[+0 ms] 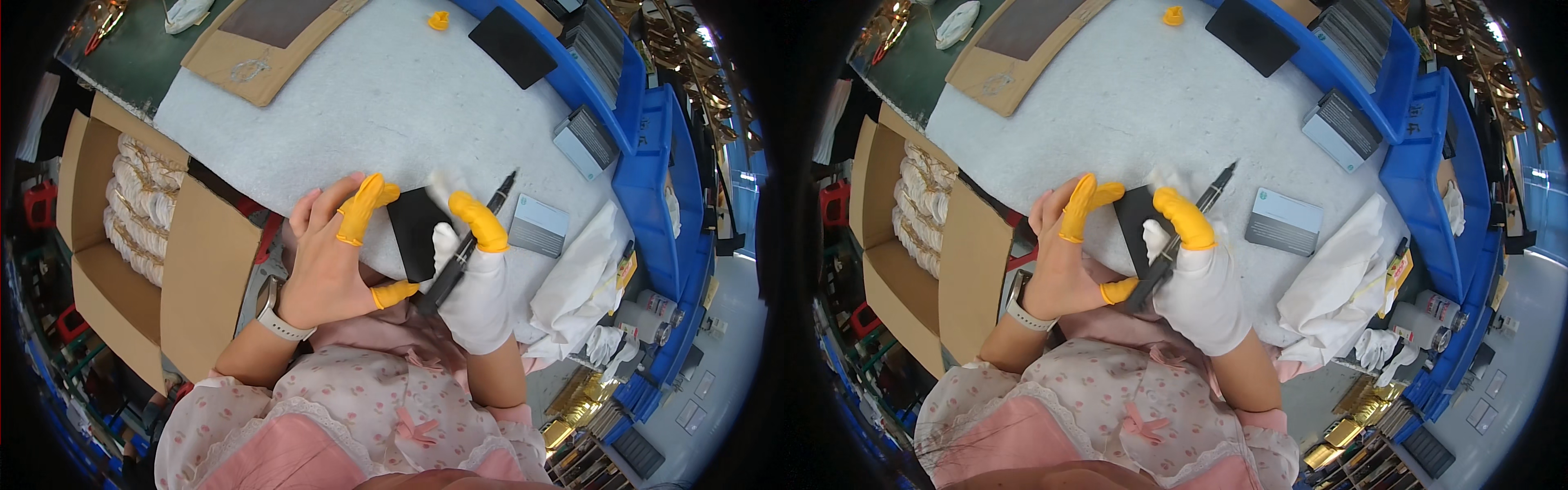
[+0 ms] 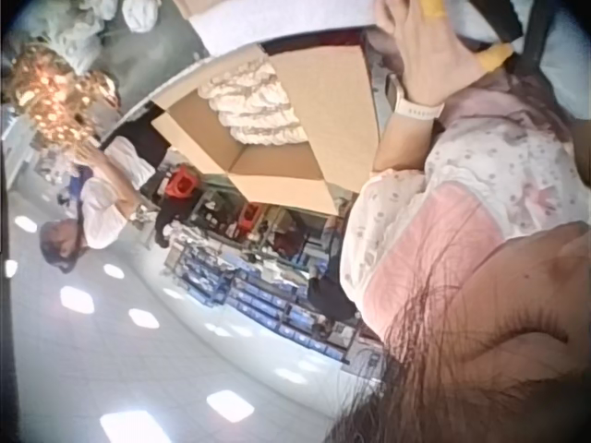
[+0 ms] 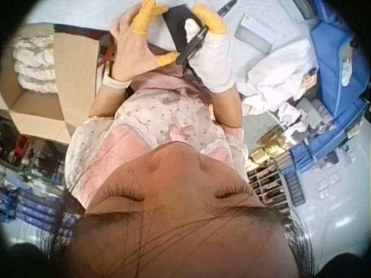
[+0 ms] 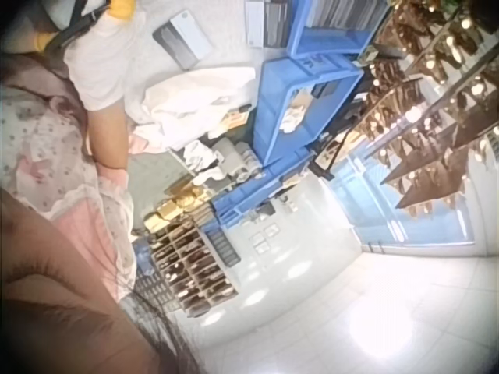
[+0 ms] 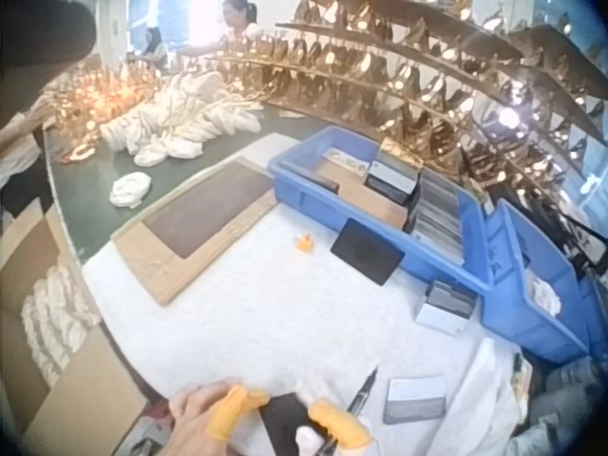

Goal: The person cleans black metal pieces with a cloth, then marks them with a marker.

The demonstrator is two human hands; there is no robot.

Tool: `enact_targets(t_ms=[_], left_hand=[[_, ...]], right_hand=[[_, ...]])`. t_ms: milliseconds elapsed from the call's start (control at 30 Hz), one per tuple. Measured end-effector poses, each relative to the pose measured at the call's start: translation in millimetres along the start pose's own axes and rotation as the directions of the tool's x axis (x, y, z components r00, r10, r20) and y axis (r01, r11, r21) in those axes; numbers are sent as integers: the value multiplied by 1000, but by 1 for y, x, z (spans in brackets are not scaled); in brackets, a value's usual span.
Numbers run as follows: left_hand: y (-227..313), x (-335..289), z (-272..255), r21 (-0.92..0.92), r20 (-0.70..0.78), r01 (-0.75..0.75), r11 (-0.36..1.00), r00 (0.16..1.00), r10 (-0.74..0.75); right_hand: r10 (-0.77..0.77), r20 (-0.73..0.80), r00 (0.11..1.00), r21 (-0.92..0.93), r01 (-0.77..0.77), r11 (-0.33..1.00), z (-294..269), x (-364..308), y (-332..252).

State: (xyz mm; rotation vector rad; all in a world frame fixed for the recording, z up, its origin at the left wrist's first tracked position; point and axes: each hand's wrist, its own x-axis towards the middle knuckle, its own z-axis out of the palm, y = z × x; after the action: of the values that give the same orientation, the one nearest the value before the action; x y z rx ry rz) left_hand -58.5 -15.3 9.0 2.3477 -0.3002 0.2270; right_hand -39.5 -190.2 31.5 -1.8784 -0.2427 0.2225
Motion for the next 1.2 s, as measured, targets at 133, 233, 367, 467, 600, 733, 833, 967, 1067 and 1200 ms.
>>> enact_targets(t_ms=[133,233,367,467,600,733,833,967,1067,1200], left_hand=[[2,1,-2,-16,24,7,1000,1000,-6],[1,-1,-1,-6,2,3,1000,1000,-3],[1,1,-2,-14,10,5,1000,1000,-5],[2,1,-2,-31,10,14,999,1000,-13],[1,1,0,-34,-8,-1,999,1000,1],[3,0,-2,-25,3,21,999,1000,-21],[4,0,-1,-28,-2,10,1000,1000,-10],[2,-1,0,-24,-11,-4,1000,1000,4],[3,1,0,-23,-6,0,1000,1000,0],[3,3,-6,23,18,-9,1000,1000,9]], right_hand=[[-195,-1,981,196,192,962,-1,-1,13],[147,158,976,115,-166,979,-2,0,-4],[-97,28,995,218,89,972,4,-2,8],[-137,24,990,231,128,964,7,0,8],[-48,-112,993,309,81,948,9,5,3],[-156,-58,986,119,162,980,5,1,3],[-58,-122,991,160,77,984,7,0,11],[-155,-399,904,98,209,973,7,4,-9],[-154,-461,874,79,214,974,-3,1,-4],[-226,-481,847,182,349,919,-11,-8,0]])
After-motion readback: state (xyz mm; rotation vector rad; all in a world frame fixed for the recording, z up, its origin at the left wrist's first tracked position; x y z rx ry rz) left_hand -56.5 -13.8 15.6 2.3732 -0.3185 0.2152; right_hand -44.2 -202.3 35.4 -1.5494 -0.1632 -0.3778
